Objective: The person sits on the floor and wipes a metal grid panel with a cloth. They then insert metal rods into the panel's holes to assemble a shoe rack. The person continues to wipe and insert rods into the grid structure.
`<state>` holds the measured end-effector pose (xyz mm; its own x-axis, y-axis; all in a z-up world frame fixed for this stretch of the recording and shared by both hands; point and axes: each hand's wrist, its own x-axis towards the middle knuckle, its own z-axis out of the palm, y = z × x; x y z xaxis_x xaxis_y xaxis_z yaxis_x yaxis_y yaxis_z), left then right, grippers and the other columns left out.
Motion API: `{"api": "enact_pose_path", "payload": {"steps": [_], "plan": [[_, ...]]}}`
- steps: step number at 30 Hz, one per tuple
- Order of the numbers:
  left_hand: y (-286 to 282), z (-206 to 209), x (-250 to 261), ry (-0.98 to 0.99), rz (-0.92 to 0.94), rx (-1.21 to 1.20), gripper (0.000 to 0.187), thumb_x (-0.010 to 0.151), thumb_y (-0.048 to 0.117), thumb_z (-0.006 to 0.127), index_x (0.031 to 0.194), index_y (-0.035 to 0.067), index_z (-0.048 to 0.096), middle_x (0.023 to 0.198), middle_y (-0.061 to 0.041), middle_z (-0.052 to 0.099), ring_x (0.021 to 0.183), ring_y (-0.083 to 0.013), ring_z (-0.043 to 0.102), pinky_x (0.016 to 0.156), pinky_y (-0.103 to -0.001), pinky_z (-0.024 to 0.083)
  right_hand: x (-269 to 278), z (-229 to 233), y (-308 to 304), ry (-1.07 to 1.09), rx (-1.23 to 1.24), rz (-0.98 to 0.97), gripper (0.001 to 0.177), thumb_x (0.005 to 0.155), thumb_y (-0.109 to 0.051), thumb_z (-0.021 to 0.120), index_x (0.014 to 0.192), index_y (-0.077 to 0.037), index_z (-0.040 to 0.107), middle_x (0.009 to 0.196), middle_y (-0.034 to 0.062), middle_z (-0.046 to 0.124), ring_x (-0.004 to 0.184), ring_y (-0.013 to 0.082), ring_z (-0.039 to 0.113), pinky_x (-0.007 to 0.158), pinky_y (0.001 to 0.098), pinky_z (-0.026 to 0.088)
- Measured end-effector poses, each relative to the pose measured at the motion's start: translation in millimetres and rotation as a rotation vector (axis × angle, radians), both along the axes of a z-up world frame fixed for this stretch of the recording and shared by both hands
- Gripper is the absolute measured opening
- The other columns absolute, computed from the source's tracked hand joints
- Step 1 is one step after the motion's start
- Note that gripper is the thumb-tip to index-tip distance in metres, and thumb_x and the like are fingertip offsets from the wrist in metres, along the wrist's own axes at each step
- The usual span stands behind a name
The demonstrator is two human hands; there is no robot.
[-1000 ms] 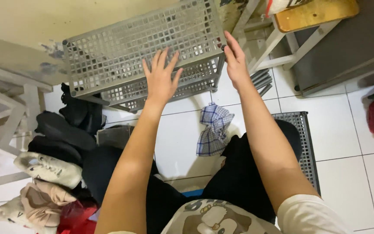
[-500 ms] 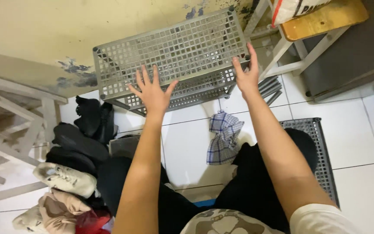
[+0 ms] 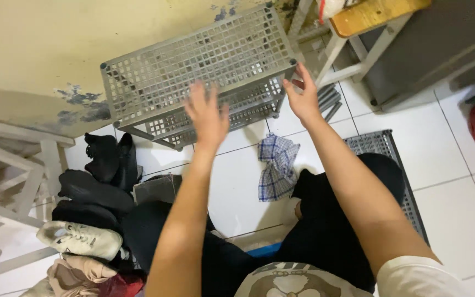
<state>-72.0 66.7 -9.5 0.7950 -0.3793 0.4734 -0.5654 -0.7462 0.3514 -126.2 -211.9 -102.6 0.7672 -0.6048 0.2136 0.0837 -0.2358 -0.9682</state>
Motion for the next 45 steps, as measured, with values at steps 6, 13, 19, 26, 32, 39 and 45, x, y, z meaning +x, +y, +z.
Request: {"api": "enact_pose_path", "payload": {"steps": [6,13,19,26,32,39,45], "plan": [[-75,-39,-64,0.262,-0.550,-0.326,0.050,0.093,0.017,0.074,0.141,0.008,0.059,0.138,-0.020,0.061,0.135,-0.0396,0.053,0.116,-0.052,0.037,-57,39,-5,-0.016,-0.100,0.192,0.022,0.098,-0.009,0.073,0.119,-0.015,0.075,0.105,0.0041,0.077,0.096,0.0172,0.074,0.076,0.0285,0.060],[-140,-68,-106,0.419,-0.681,-0.434,0.038,0.094,0.008,0.070,0.132,0.008,0.065,0.130,-0.014,0.068,0.123,-0.0341,0.064,0.107,-0.046,0.047,-134,47,-16,0.268,-0.216,0.077,0.015,0.095,-0.023,0.075,0.108,-0.031,0.077,0.093,-0.0093,0.077,0.088,0.0091,0.073,0.083,0.0301,0.054],[-165,-126,-122,0.542,-0.587,-0.357,0.037,0.092,0.013,0.073,0.129,0.014,0.068,0.123,-0.009,0.071,0.117,-0.0343,0.066,0.105,-0.046,0.048,-170,-25,-37,0.413,-0.082,0.023,0.020,0.091,-0.013,0.072,0.109,-0.018,0.077,0.088,0.0042,0.077,0.083,0.0195,0.073,0.079,0.0335,0.057],[-188,-190,-133,0.708,-0.539,-0.311,0.037,0.093,0.014,0.072,0.129,0.009,0.067,0.121,-0.017,0.071,0.117,-0.0395,0.066,0.104,-0.049,0.049,-166,-124,-67,0.639,0.167,0.038,0.024,0.087,-0.014,0.066,0.110,-0.018,0.075,0.086,0.0041,0.076,0.074,0.0147,0.075,0.071,0.0295,0.059],[-204,-286,-142,0.926,-0.424,-0.269,0.034,0.096,0.019,0.066,0.129,0.010,0.068,0.122,-0.018,0.072,0.120,-0.0392,0.065,0.105,-0.047,0.051,-164,-231,-80,0.770,0.073,-0.091,0.024,0.086,-0.016,0.067,0.106,-0.022,0.078,0.088,0.0076,0.076,0.085,0.0240,0.076,0.078,0.0360,0.059],[-212,-379,-138,1.193,-0.224,-0.185,0.039,0.095,0.031,0.069,0.133,0.019,0.066,0.129,-0.016,0.069,0.123,-0.0375,0.064,0.107,-0.049,0.052,-153,-291,-94,0.781,-0.105,-0.003,0.050,0.087,-0.006,0.067,0.135,-0.017,0.065,0.128,0.0272,0.056,0.109,0.0427,0.069,0.095,0.0497,0.058],[-198,-399,-118,1.205,-0.160,-0.130,0.045,0.090,0.033,0.078,0.129,0.012,0.068,0.128,-0.016,0.068,0.119,-0.0346,0.067,0.100,-0.044,0.057,-137,-297,-93,0.940,-0.087,0.089,0.057,0.093,-0.017,0.069,0.148,-0.014,0.055,0.147,0.0330,0.038,0.136,0.0494,0.051,0.112,0.0506,0.049]]}}
